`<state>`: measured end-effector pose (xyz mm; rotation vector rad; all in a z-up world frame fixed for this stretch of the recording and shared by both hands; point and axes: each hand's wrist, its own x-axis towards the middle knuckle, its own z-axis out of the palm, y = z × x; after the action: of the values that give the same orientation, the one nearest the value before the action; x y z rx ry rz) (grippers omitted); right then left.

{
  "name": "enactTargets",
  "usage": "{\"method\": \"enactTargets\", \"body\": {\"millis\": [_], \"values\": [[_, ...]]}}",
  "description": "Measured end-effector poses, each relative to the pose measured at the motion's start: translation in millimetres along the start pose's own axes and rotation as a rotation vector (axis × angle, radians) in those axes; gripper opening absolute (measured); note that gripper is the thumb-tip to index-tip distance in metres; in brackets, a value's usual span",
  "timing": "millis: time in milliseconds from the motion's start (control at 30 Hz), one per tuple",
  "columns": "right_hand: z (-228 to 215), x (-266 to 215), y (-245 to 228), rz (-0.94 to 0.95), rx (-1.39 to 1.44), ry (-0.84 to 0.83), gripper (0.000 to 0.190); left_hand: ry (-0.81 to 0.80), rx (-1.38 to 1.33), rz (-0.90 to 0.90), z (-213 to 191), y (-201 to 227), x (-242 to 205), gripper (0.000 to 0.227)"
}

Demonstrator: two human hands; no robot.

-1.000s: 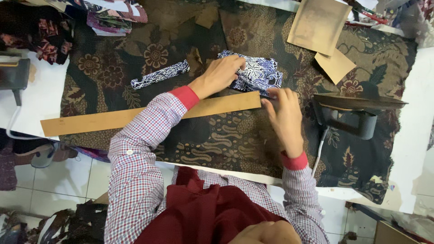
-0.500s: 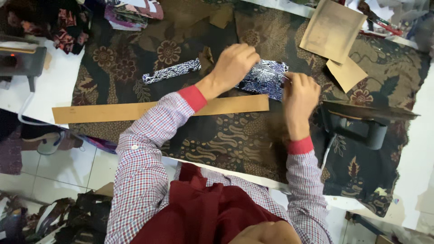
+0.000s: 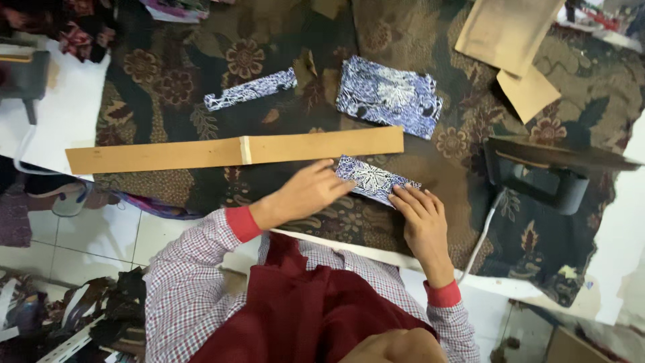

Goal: The person irons small patterned fabric strips and a larger black fabric piece on a table using a handheld iron. They repeatedly fold, align, and press the fabric pieces, occasionally adjusting their position on the work surface.

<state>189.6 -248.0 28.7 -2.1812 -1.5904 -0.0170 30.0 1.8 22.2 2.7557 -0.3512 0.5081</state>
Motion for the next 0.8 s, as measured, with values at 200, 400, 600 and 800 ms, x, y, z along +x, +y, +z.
{"method": "enactTargets", "body": {"millis": [200, 400, 600, 800], "values": [[3, -17, 4, -0.013, -0.041, -0.071, 0.05, 0.16, 0.099, -0.351, 0, -27, 4, 0.048], [-14, -12, -4, 0.021, 0.081, -0.082, 0.04, 0.013, -0.169, -0.588, -5, -39, 7, 0.054], [-13, 8, -2, 0.28, 0.352, 0.18, 0.046, -0.039, -0.303, -0.55, -11, -35, 6, 0.013], [-4, 6, -1, 0.529, 0.629, 0.197, 0.014, 0.041, -0.302, -0.36, -7, -5, 13, 0.014]]}}
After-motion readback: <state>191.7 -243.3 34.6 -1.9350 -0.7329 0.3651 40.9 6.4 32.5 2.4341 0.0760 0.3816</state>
